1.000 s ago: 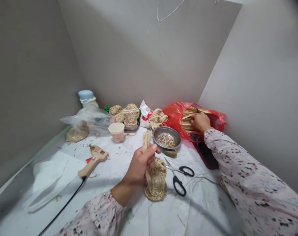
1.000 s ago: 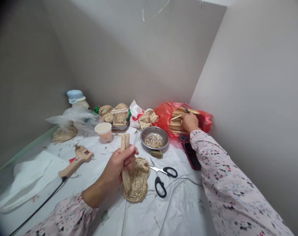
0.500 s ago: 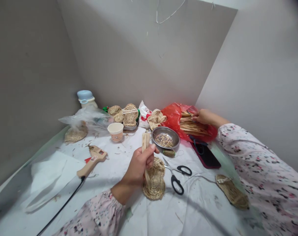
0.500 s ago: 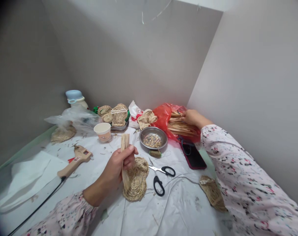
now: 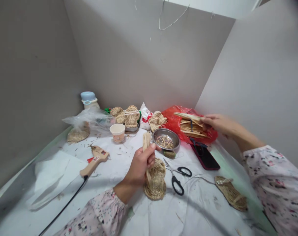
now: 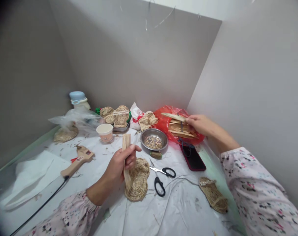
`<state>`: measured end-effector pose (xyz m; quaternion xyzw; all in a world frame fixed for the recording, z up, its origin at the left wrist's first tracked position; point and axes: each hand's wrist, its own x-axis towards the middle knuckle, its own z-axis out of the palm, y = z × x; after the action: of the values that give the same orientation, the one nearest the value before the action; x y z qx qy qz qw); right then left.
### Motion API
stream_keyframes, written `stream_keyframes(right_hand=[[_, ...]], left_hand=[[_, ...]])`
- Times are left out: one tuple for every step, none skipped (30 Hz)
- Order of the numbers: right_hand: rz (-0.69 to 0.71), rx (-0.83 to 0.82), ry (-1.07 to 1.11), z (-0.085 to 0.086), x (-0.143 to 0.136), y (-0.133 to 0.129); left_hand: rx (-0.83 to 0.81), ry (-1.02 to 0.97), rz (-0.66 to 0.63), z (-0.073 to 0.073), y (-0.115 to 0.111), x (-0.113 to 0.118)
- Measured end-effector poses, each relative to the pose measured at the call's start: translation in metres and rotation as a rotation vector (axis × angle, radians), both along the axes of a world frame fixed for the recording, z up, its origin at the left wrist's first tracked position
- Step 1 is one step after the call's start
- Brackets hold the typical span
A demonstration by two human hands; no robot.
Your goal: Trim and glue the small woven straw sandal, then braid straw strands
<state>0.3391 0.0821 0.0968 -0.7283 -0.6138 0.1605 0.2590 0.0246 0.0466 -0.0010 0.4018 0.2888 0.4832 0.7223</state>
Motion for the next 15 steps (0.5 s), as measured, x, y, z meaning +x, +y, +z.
stream_keyframes(right_hand=[[0.086, -0.005, 0.163, -0.007, -0.012, -0.007], [0.168, -0.062, 0.298, -0.015, -0.025, -0.014], [0.216, -0.117, 0.416, -0.022, -0.037, -0.019], [0.257, -0.152, 0.506, -0.029, -0.049, -0.025], [0.302, -0.189, 0.567, -0.034, -0.061, -0.029], [0.354, -0.215, 0.597, -0.038, -0.073, -0.034], [0.396, -0.24, 0.614, -0.041, -0.084, -0.039], [0.435, -0.284, 0.611, -0.043, -0.094, -0.044], [0.479, -0.339, 0.589, -0.043, -0.103, -0.048], [0.516, -0.379, 0.587, -0.044, -0.11, -0.052], [0.571, -0.436, 0.571, -0.043, -0.115, -0.055], [0.621, -0.491, 0.546, -0.043, -0.118, -0.057], [0.668, -0.514, 0.499, -0.043, -0.119, -0.057], [0.689, -0.493, 0.427, -0.044, -0.118, -0.055], [0.683, -0.419, 0.327, -0.045, -0.115, -0.05]], left_hand=[[-0.001, -0.002, 0.0, 0.0, 0.0, 0.0], [-0.004, -0.008, -0.002, -0.001, 0.0, 0.0], [-0.011, -0.017, -0.003, -0.001, 0.001, 0.0], [-0.02, -0.028, -0.002, -0.002, 0.001, 0.0], [-0.029, -0.037, 0.001, -0.002, 0.001, 0.0], [-0.036, -0.043, 0.01, -0.002, 0.001, 0.0], [-0.038, -0.043, 0.022, -0.001, 0.001, 0.0], [-0.038, -0.04, 0.033, -0.001, 0.001, 0.0], [-0.036, -0.038, 0.041, 0.0, 0.001, 0.0], [-0.034, -0.038, 0.045, 0.001, 0.001, 0.0], [-0.034, -0.041, 0.05, 0.003, 0.002, -0.001], [-0.034, -0.047, 0.06, 0.004, 0.002, -0.001], [-0.036, -0.058, 0.075, 0.004, 0.002, -0.001], [-0.039, -0.069, 0.096, 0.005, 0.003, -0.002], [-0.042, -0.075, 0.119, 0.005, 0.003, -0.002]])
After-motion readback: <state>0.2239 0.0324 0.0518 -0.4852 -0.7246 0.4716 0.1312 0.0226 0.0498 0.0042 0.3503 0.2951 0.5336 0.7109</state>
